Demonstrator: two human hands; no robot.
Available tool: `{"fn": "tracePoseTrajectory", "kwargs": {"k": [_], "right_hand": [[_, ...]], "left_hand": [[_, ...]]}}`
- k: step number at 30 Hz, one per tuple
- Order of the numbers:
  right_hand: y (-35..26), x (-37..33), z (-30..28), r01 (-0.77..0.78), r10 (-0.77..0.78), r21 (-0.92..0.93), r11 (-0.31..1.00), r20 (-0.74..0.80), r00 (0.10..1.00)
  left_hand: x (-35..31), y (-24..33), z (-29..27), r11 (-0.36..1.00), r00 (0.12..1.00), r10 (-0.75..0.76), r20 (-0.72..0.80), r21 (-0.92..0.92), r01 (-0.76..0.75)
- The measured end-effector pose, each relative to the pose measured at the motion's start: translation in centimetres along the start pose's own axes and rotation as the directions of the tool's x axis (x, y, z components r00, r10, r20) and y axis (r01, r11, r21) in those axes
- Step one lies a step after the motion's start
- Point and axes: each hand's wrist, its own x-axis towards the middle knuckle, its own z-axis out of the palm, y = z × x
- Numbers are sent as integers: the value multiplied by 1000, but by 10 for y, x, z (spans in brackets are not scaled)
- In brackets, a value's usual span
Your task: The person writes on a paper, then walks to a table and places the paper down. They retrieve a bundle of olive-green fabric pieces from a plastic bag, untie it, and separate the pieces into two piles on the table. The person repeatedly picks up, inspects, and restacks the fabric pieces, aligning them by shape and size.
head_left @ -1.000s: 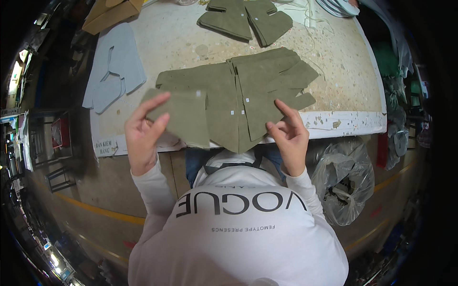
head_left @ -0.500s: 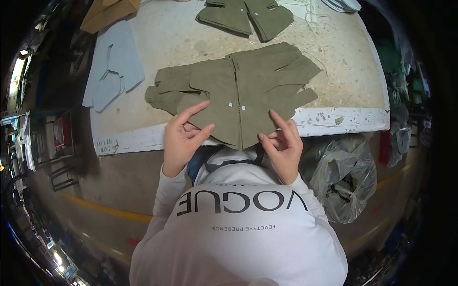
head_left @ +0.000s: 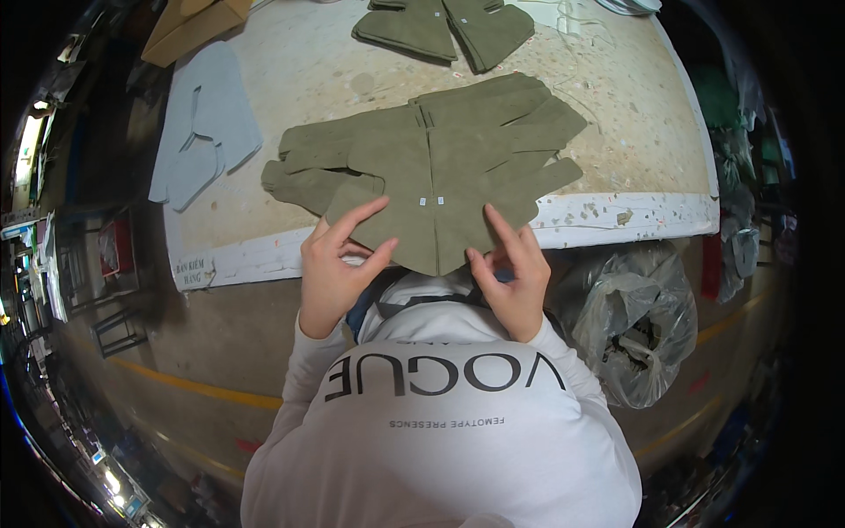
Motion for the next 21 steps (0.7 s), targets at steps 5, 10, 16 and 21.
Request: {"fn": "tracePoseTrajectory", "kwargs": {"k": [5, 10, 16, 21], "right_hand": [[-2, 6, -19, 310, -296, -252, 917, 95, 951], [-2, 19, -16, 570, -461, -304, 764, 361, 810], [-4, 23, -20, 302, -300, -20, 953, 51, 952], [-13, 10, -14, 404, -404, -57, 913, 11, 915]], "left_hand": [[2, 3, -27, 954, 956, -293, -14, -68, 291], [13, 0, -51, 984, 964, -176, -198, -7, 178], [19, 26, -25, 891, 967, -185, 176, -386, 241], [35, 35, 31, 954, 930, -17, 367, -273, 125]]}}
